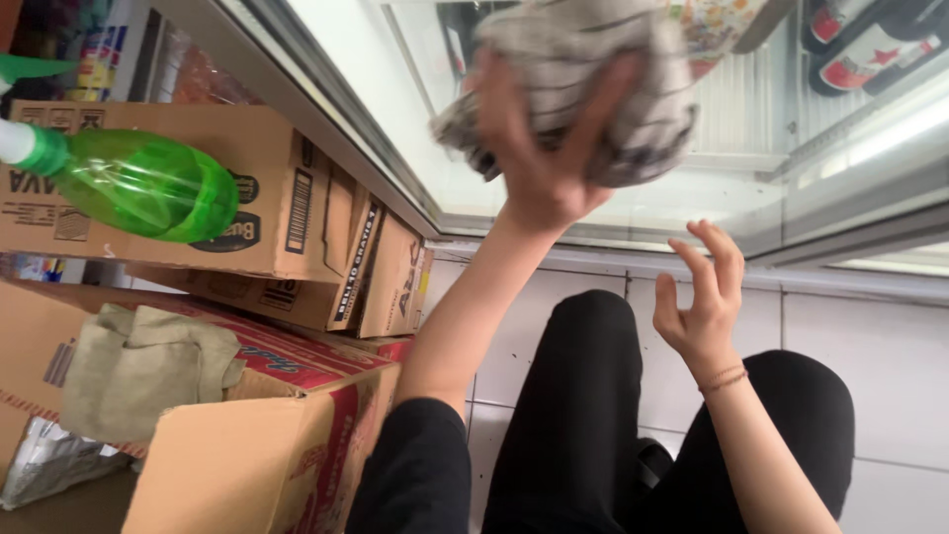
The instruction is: The person wipes the glass door of a commercial refrigerator with a cloth, then sprays a cleaning solution and continues wiping the surface. The task involves cleaning the exterior glass of the fridge.
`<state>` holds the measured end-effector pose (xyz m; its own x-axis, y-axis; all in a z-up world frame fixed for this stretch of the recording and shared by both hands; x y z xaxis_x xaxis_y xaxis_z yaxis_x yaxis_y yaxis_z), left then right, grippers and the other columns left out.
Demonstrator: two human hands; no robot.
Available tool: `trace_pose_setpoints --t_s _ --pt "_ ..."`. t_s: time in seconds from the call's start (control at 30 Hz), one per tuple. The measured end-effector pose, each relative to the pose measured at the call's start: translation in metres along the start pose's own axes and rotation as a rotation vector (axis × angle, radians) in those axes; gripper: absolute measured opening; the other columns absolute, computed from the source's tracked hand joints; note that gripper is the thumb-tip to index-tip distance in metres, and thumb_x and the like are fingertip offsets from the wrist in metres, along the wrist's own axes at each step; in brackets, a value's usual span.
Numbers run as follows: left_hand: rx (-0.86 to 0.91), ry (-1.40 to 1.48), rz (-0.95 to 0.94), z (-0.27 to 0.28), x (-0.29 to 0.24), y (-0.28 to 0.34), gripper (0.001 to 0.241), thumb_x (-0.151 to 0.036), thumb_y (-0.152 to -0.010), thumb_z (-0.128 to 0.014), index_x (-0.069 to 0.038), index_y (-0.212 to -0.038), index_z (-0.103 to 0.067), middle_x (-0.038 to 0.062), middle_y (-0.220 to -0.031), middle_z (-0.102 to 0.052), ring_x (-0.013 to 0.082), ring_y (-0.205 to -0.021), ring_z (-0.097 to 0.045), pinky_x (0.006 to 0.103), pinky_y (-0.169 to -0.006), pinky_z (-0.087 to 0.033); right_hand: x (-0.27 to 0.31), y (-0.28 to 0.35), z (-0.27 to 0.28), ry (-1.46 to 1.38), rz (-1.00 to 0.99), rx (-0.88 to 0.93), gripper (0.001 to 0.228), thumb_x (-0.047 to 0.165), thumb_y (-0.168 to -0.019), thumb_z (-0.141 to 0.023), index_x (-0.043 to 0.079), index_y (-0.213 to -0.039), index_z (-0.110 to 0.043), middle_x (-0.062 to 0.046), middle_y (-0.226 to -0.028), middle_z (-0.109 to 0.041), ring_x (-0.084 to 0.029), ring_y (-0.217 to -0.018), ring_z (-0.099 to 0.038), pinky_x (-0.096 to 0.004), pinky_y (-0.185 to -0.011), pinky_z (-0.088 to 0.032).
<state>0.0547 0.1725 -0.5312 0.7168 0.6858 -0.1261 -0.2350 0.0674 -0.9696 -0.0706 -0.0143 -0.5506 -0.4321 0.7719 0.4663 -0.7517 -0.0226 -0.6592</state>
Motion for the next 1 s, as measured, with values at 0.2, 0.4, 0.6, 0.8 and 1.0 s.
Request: trace_pose_setpoints --t_s 0.2,0.4,0.6,0.8,1.0 --pt "0.388 -0.272 -0.638 -0.037 -0.075 0.083 0.049 -0.028 -0.094 -0.064 -0.020 -0.142 -0.066 -0.002 -0.152 -0.047 0.0233 -0.140 -0.047 0.0576 -0.114 -0.029 -0.018 -0.002 0.018 -0.098 -0.112 -0.076 0.039 -0.008 -0.091 -0.062 -0.001 -0.130 -0.060 -0.020 -0.145 -0.053 -0.037 -0.135 -0.054 -0.045 -0.114 -0.049" --pt "0.595 -0.068 -0.684 -0.027 -0.053 0.129 0.017 -0.020 -0.094 -0.068 -0.015 -0.110 -0.067 -0.002 -0.132 -0.056 0.0162 -0.122 -0.055 0.0403 -0.091 -0.046 -0.034 0.021 0.036 -0.080 -0.182 -0.087 0.039 -0.007 -0.091 -0.063 0.000 -0.129 -0.060 -0.020 -0.141 -0.054 -0.035 -0.131 -0.055 -0.044 -0.112 -0.049" --pt "0.332 -0.017 -0.281 -0.030 -0.058 -0.023 0.041 -0.022 -0.100 -0.076 -0.030 -0.139 -0.069 -0.002 -0.101 -0.052 0.0168 -0.092 -0.052 0.0327 -0.073 -0.051 -0.047 0.029 0.047 -0.087 -0.259 -0.145 0.038 -0.006 -0.093 -0.061 0.000 -0.130 -0.060 -0.019 -0.138 -0.055 -0.035 -0.129 -0.057 -0.043 -0.111 -0.049" --pt "0.333 -0.003 -0.662 -0.081 -0.140 0.003 0.047 -0.015 -0.098 -0.071 -0.010 -0.145 -0.062 -0.001 -0.151 -0.048 0.0252 -0.131 -0.049 0.0452 -0.105 -0.051 -0.056 0.030 0.066 -0.072 -0.307 -0.230 0.037 -0.006 -0.094 -0.061 0.000 -0.131 -0.059 -0.019 -0.138 -0.056 -0.036 -0.129 -0.057 -0.044 -0.113 -0.047" --pt "0.880 0.137 -0.898 -0.084 -0.126 0.110 0.043 -0.008 -0.089 -0.069 -0.008 -0.132 -0.072 -0.004 -0.140 -0.059 0.0181 -0.127 -0.051 0.0363 -0.108 -0.048 -0.073 0.046 0.086 -0.079 -0.364 -0.264 0.037 -0.005 -0.095 -0.060 0.000 -0.132 -0.059 -0.018 -0.137 -0.056 -0.034 -0.126 -0.058 -0.042 -0.107 -0.050"
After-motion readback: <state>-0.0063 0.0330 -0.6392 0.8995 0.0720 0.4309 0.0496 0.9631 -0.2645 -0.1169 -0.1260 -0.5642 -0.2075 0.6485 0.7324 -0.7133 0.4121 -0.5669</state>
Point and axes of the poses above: each hand's wrist, its own y-axis away from the middle knuckle, its own z-axis out of the back of the hand, x = y × z, the point moved 8 cm from there along -y, towards the middle knuckle
